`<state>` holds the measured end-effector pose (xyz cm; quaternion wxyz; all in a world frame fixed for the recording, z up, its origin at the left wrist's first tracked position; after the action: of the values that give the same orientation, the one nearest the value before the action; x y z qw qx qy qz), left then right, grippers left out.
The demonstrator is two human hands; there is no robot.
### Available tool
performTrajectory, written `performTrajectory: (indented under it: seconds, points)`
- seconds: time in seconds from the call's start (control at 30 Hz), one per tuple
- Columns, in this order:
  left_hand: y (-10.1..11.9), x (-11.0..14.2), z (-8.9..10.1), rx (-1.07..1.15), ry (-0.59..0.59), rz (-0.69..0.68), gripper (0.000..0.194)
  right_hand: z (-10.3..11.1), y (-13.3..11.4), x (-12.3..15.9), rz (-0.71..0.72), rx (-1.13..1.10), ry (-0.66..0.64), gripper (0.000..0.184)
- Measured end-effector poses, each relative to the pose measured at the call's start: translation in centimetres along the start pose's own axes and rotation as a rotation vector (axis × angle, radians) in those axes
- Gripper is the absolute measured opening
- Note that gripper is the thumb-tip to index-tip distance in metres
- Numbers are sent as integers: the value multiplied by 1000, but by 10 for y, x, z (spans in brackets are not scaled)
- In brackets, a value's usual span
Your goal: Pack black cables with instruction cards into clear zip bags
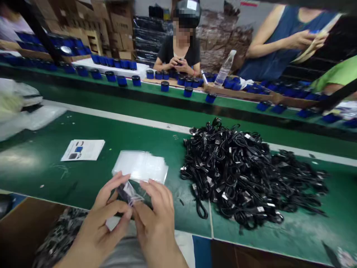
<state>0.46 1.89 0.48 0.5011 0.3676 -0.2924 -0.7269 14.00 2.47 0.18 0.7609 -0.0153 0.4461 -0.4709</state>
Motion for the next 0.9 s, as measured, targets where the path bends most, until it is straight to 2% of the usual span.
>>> performTrajectory:
  seconds: [0.13,0.23,0.3,0.33,0.4,0.43,0.47,0.53,0.57,0.67,0.73,0.9]
  points:
    - [5,4,-1,-75,12,-33,22,-7,4,-4,-106,-47,-36,21]
    - [4,-5,13,-104,-13,2,2,-5,6,-5,-222,-234,-170,18]
    - [0,-14,25,-72,-110,98,26,0,5,-5,-257,-343,-287,16]
    - [-2,-19,30,-57,-185,158,32,2,5,-5,-279,-384,-312,16]
    - [-6,-26,35,-48,-298,258,21,6,5,-4,-398,-453,-271,13]
    - [-8,-28,36,-44,-306,297,16,8,5,-4,-491,-498,-219,10]
    - [-9,-28,37,-36,-279,333,15,9,6,-3,-585,-552,-169,7]
    - [-9,-27,35,2,-181,400,19,9,7,0,-705,-653,-145,20]
    - [-10,-26,34,30,-147,424,20,9,7,0,-710,-675,-173,22]
    - [-10,-22,30,124,-146,432,21,12,7,0,-632,-611,-240,5]
    - [-12,-21,29,193,-128,397,19,15,8,-2,-584,-563,-236,16]
    - [-12,-21,32,340,-48,340,14,22,9,-9,-546,-476,-249,14]
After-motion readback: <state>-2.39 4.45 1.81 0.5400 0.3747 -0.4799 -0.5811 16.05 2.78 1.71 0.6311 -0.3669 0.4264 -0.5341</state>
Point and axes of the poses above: each hand's wrist, its own x-axis away from the middle knuckle, its own z-axis out of the back of the hand, y = z × x, the point moved 2 cm from there along -x, towards the middle knuckle, and after that the axes turned 6 degrees about x, right-handed, at the moved point
